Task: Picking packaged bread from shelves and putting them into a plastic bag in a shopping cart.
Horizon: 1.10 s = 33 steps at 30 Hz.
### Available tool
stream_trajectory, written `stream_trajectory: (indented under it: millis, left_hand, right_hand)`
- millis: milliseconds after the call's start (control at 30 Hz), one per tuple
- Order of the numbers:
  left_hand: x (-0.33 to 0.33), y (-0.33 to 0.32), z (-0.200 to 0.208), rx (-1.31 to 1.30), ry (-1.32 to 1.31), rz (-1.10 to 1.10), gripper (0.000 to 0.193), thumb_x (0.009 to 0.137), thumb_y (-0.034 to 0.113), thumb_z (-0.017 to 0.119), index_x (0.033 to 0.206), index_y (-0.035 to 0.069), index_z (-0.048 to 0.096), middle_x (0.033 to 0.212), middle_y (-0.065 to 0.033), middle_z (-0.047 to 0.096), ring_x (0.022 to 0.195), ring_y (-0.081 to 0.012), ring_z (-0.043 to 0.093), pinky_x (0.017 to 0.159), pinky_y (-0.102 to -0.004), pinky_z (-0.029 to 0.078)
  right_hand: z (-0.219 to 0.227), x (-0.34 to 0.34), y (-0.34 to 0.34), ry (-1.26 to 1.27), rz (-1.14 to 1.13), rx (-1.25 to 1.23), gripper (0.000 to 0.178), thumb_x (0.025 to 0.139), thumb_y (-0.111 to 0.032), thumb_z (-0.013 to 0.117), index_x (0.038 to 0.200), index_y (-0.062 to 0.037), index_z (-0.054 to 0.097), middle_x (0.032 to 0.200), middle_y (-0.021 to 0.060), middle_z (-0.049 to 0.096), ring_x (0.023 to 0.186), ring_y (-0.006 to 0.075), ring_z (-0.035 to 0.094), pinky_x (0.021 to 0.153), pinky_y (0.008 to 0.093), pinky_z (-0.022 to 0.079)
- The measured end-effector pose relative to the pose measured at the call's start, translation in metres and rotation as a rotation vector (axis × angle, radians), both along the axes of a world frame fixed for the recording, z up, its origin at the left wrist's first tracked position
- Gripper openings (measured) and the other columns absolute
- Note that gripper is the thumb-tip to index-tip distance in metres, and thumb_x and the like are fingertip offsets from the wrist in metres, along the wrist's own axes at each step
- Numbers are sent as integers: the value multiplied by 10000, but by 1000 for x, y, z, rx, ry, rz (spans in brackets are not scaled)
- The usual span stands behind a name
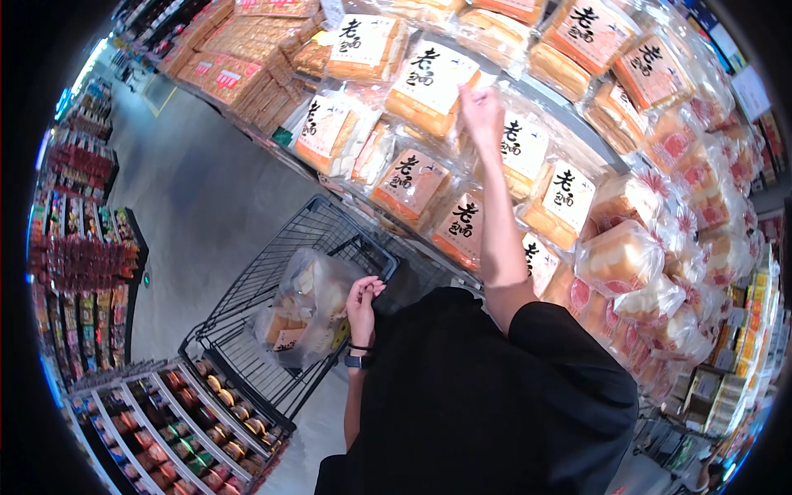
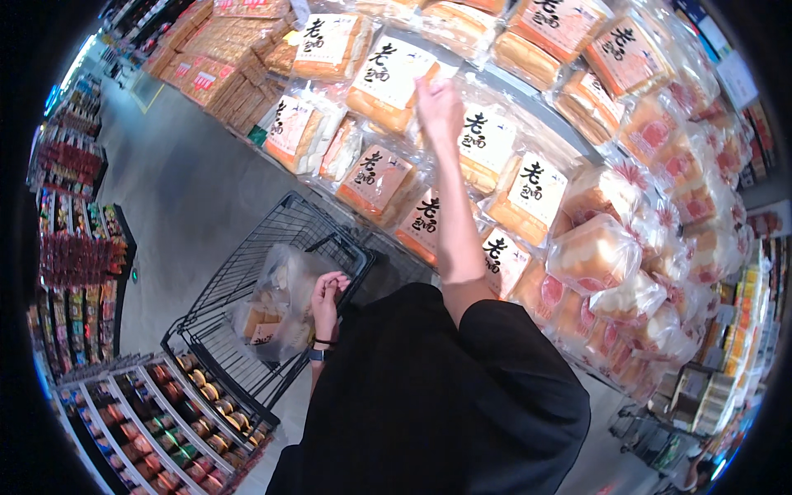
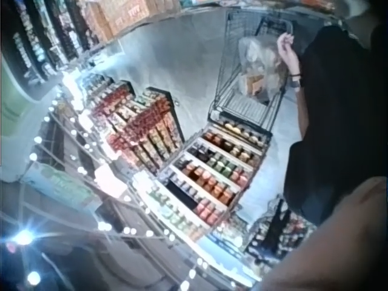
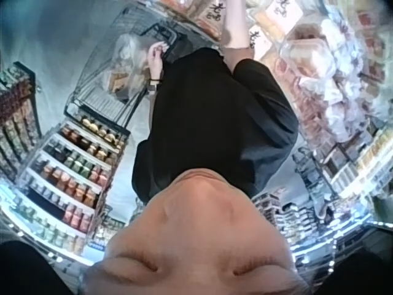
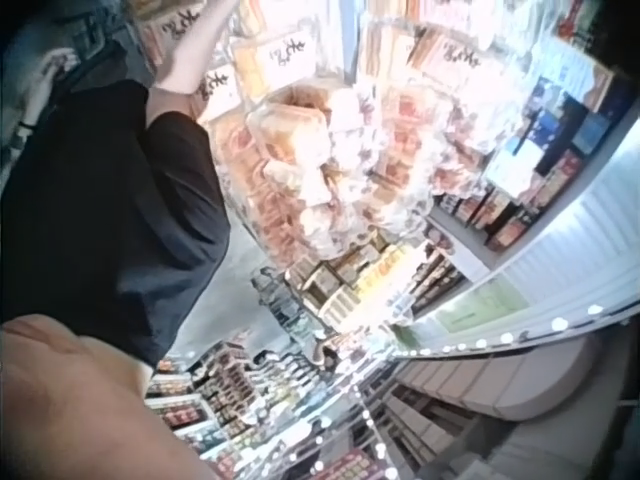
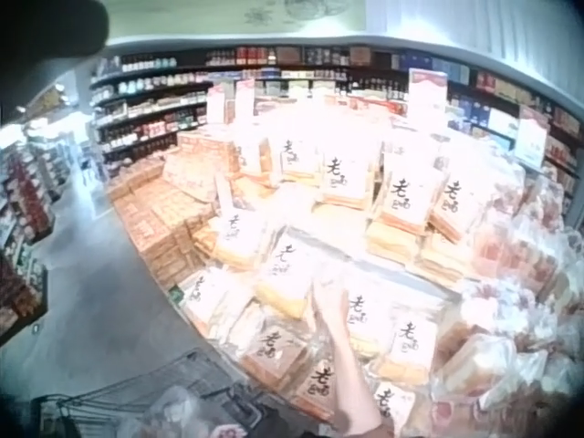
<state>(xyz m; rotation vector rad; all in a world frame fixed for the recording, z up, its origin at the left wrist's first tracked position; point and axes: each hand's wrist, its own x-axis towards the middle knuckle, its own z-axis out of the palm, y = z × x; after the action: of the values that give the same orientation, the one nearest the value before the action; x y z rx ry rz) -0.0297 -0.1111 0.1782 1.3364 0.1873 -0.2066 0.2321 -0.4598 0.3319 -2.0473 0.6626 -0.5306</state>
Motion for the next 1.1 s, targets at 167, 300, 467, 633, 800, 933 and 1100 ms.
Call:
stream_trajectory:
  millis: [167,300,467,633,800,933,1100]
  left_hand:
    - [-11,6,4,20,2,76,219,1073,105,480,1179,-8,635,1079,-79,679,985,-145,660,922,-281,517]
    - [-21,14,-3,20,-6,112,225,1074,123,485,1182,0,639,1074,-78,685,980,-144,662,911,-282,523]
    - [-31,19,-3,33,6,128,234,1077,139,491,1183,-3,643,1066,-77,687,973,-144,665,909,-284,526]
    - [-31,24,3,19,-26,109,242,1078,153,498,1190,-7,641,1063,-79,686,973,-144,668,915,-284,524]
    - [-20,37,21,-30,10,87,272,1084,143,437,1193,-17,628,1103,-91,678,993,-164,662,935,-291,512]
    - [-5,38,51,-333,54,84,435,1092,359,391,1221,13,621,1115,-101,677,1072,-204,628,1036,-381,462]
    - [-4,50,47,-1165,70,96,561,1045,461,414,1459,87,476,1465,-99,547,1363,-298,491,1160,-496,359]
  right_hand:
    - [12,34,-36,-101,-191,-29,620,891,-645,631,844,-27,622,838,217,705,881,370,697,842,442,515]
    - [-3,65,-66,34,77,162,679,915,-659,583,746,-2,608,752,185,680,855,343,692,845,419,501]
    - [5,42,-27,-171,250,63,559,1014,-496,554,759,3,556,689,105,569,693,202,554,713,356,460]
    - [43,-10,52,-559,552,1,377,1040,-272,598,787,-6,514,688,12,426,680,108,392,622,300,371]
    - [64,-61,94,-526,664,135,369,1067,-252,555,777,-42,466,748,-36,401,708,86,357,652,260,339]
    - [55,-121,140,-510,702,408,344,1081,-271,521,795,-81,506,726,-43,423,647,66,388,594,242,331]
    - [9,-188,210,-423,801,661,303,1061,-281,557,845,-68,574,733,-22,483,642,65,430,578,232,333]
